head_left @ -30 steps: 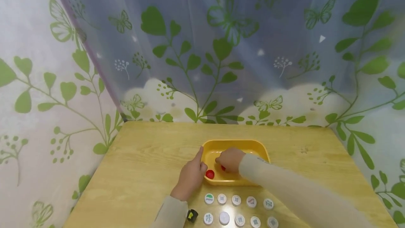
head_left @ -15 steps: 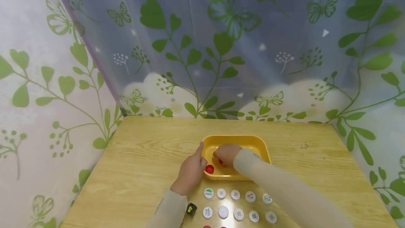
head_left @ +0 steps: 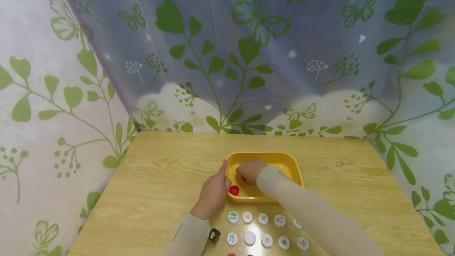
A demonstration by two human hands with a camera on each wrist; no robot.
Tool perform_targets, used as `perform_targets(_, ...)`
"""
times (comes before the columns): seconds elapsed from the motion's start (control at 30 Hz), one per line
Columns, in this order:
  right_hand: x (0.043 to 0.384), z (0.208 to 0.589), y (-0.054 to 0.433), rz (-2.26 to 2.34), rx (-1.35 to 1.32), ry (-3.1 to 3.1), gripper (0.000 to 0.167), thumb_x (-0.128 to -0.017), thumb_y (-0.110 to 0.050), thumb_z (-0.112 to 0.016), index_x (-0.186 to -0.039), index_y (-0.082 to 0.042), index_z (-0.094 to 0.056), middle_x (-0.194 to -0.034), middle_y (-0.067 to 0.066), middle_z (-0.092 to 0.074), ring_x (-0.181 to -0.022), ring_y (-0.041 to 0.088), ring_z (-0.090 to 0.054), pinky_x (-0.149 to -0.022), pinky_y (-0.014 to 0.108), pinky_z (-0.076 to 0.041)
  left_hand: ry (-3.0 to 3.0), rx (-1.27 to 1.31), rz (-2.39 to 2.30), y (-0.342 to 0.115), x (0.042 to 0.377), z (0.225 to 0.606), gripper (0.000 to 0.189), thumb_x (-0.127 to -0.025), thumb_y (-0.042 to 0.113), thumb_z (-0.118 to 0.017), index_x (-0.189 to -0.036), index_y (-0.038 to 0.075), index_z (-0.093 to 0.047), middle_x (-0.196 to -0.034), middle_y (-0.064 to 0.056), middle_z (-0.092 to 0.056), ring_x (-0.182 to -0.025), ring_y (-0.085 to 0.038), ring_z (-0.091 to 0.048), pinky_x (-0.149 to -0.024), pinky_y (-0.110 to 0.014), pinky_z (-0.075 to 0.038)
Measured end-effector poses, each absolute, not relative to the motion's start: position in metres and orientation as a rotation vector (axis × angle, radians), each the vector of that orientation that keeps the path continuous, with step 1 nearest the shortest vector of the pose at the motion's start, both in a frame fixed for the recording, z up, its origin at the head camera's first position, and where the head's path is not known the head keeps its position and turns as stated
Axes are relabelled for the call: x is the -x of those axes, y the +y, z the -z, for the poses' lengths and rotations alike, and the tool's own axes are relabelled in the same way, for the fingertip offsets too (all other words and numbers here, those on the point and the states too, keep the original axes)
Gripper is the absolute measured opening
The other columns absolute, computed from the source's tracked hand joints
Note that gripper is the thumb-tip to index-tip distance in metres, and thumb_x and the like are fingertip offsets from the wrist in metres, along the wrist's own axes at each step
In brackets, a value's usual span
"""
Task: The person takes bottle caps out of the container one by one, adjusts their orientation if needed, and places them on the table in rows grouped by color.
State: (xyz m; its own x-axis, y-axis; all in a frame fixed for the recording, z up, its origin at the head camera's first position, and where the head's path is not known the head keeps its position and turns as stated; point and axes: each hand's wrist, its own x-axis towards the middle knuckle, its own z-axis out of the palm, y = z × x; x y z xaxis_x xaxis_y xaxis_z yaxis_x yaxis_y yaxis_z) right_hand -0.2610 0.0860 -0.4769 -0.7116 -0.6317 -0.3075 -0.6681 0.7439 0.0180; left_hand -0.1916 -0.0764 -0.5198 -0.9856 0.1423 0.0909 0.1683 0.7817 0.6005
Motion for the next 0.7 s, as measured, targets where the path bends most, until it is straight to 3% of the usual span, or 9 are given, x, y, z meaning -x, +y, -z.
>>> perform_targets(0.27,0.268,0.476,0.089,-0.207,1.041,2.631,0.002,-0.097,-0.014,-0.072,-0.096,-0.015,-0.070,-0.068,-0.002,-0.055,-0.065,0.017,-0.051,-0.067,0.028,-0.046,-2.943,0.253,0.968,-0.076,0.193,0.517,0.062,-0.103,0.013,-0.054,-0.161,0.005,-0.033,-0.062,0.003,-0.043,-0.051,-0.013,-0.038,-0.052,-0.025,-0.033)
perform_targets(0.4,0.272,0.475,0.094,-0.233,1.092,2.656,0.007,-0.098,-0.020,-0.072,-0.098,-0.013,-0.071,-0.073,-0.001,-0.056,-0.067,0.017,-0.051,-0.073,0.030,-0.051,-2.951,0.233,0.939,-0.076,0.195,0.517,0.062,-0.102,0.013,-0.053,-0.161,0.005,-0.034,-0.061,0.003,-0.043,-0.050,-0.014,-0.038,-0.051,-0.026,-0.032)
perform_targets(0.53,0.268,0.466,0.104,0.007,1.161,2.683,0.009,-0.095,-0.015,-0.073,-0.091,-0.010,-0.066,-0.075,0.000,-0.055,-0.067,0.017,-0.049,-0.071,0.033,-0.050,-2.950,0.240,0.934,-0.076,0.194,0.519,0.062,-0.101,0.012,-0.052,-0.160,0.003,-0.035,-0.059,0.004,-0.042,-0.049,-0.013,-0.036,-0.050,-0.026,-0.031)
perform_targets(0.7,0.245,0.436,0.123,0.266,1.333,2.703,0.015,-0.092,-0.017,-0.072,-0.105,-0.009,-0.070,-0.084,-0.001,-0.061,-0.072,0.014,-0.050,-0.073,0.033,-0.051,-2.941,0.265,0.925,-0.075,0.192,0.518,0.063,-0.100,0.012,-0.054,-0.159,0.002,-0.035,-0.060,0.004,-0.044,-0.049,-0.012,-0.037,-0.049,-0.025,-0.032)
